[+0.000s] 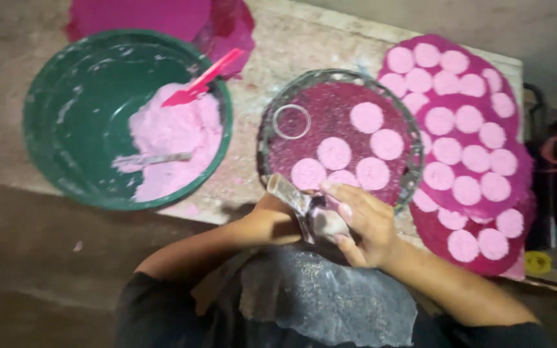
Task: The person scoops pink paste from a green bowl using a metal scoop and places it into a circular mold on a tray. They press the paste into the mold to form round shapes and repeat the process to fill multiple molds.
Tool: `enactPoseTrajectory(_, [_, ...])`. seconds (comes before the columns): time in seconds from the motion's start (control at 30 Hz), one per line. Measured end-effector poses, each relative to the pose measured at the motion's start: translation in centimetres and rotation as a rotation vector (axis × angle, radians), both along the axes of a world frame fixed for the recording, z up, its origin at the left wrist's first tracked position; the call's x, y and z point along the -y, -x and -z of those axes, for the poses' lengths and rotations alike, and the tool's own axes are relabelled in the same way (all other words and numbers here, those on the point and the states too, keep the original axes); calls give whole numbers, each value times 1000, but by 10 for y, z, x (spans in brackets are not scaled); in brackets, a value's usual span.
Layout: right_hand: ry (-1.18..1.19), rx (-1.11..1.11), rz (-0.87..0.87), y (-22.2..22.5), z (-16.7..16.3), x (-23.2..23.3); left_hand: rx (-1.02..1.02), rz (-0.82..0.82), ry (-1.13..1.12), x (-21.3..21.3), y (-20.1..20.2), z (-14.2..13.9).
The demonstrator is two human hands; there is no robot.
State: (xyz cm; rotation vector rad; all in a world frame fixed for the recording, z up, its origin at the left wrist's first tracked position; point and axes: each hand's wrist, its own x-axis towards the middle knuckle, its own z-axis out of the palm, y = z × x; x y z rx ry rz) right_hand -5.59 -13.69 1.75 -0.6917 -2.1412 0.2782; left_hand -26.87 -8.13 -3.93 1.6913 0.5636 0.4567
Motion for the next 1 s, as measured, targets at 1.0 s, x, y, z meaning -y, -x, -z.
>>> enactPoseTrajectory(1.0, [1200,-980,479,-134,174,132,-254,-666,-534,-42,0,112])
